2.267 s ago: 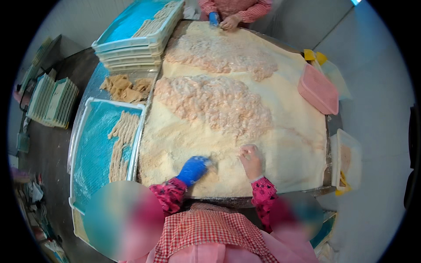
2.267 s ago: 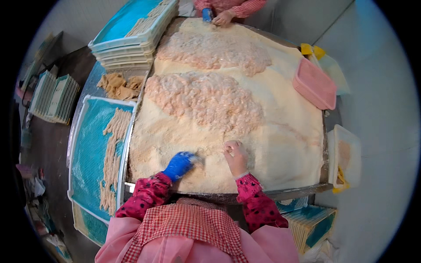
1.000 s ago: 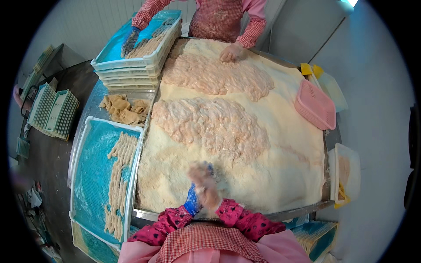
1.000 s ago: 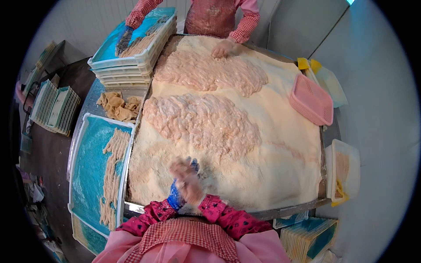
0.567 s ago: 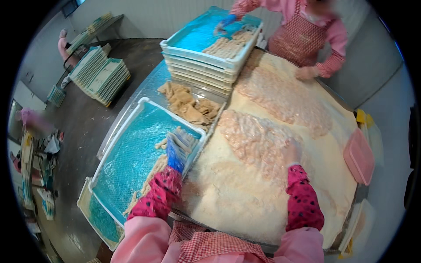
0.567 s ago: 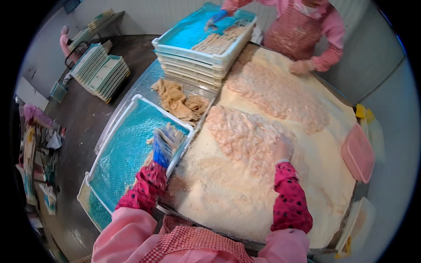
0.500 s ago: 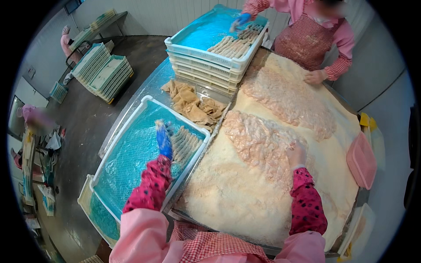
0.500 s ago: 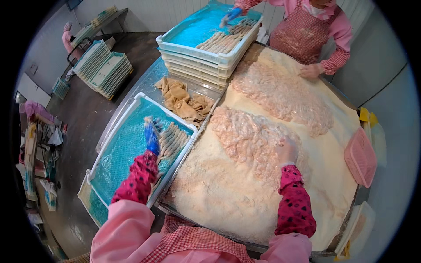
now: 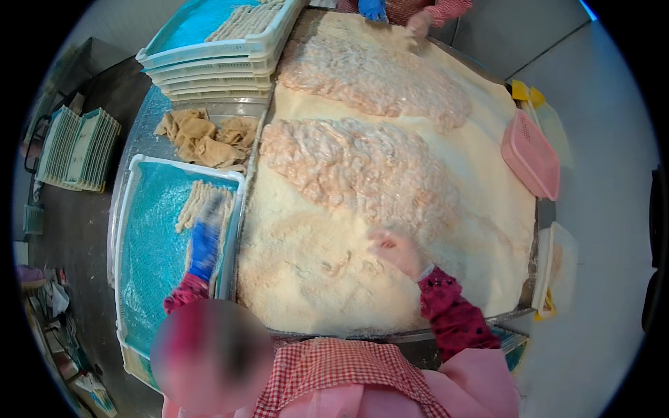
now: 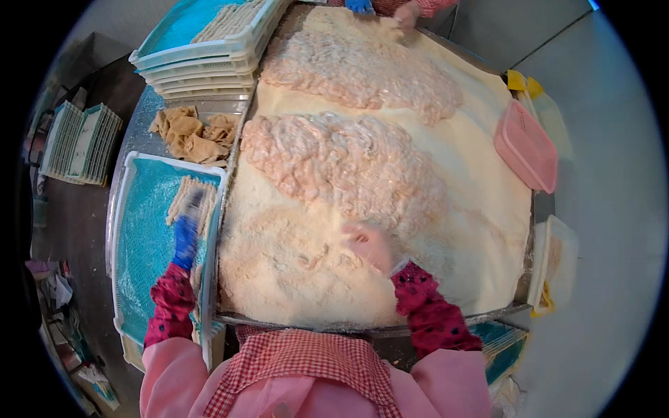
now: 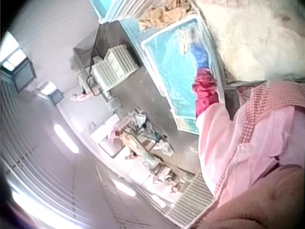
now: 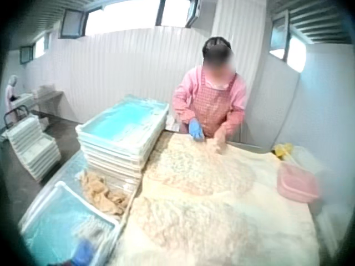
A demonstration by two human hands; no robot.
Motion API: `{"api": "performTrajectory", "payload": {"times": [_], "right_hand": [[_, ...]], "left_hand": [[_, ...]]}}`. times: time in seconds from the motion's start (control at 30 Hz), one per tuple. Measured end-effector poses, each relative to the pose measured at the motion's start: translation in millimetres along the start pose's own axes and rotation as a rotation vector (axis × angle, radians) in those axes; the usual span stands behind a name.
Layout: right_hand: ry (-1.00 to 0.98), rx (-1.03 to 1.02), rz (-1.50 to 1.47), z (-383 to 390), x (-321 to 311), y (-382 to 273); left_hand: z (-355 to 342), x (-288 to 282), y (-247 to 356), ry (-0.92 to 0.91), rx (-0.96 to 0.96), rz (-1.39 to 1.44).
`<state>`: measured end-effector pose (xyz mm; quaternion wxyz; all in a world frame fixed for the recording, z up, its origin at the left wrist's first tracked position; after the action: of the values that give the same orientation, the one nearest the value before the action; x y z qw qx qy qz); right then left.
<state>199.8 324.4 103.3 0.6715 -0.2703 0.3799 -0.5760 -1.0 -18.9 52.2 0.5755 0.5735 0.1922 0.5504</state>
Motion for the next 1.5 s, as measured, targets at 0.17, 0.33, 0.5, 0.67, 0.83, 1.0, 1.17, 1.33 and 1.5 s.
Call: {"api": "performTrajectory", "payload": {"times": [0.17,0.33,0.5,0.67,0.83,1.0,1.17,1.33,1.5], "right_hand": [[0.169,-0.479,0.945,41,55,27],[0.458,-0.35,0.62,67,-2,118],[0.396,-0.032,-0.337,82,-22,105],[0.654,-0.291,0.282,75,-37,140],[0.556,-0.508,0.598,63,12,99],[0.433,-0.15,-0.215,55,15,95],[0.408,-0.717,0.475,86,77,40],[0.697,-0.727,0.293,81,58,18],[0.679,-0.736,0.755,73,67,13]], "left_hand": [[58,161,-68,-0.666,0.479,-1.378],[77,178,-126,-0.67,0.387,-1.573],[73,201,-133,-0.602,0.457,-1.487],[53,183,-152,-0.266,0.076,-0.287],[70,188,-159,-0.434,-0.337,0.511],[106,223,-152,-0.287,-0.528,0.721],[106,244,-148,-0.262,-0.452,0.814],[103,249,-161,-0.667,-0.017,1.3],[120,258,-138,-0.109,-0.189,0.663]]}}
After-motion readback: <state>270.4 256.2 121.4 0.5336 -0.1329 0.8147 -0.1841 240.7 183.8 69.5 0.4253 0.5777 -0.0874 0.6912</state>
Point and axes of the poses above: each hand's wrist, its own z-axis away from the middle knuckle, its own x-axis out of the palm, y = z × x, the point moved 3 cm from there along -z, towards the middle knuckle, and after that the axes turned 4 degrees about -y, right-handed, at the moved point
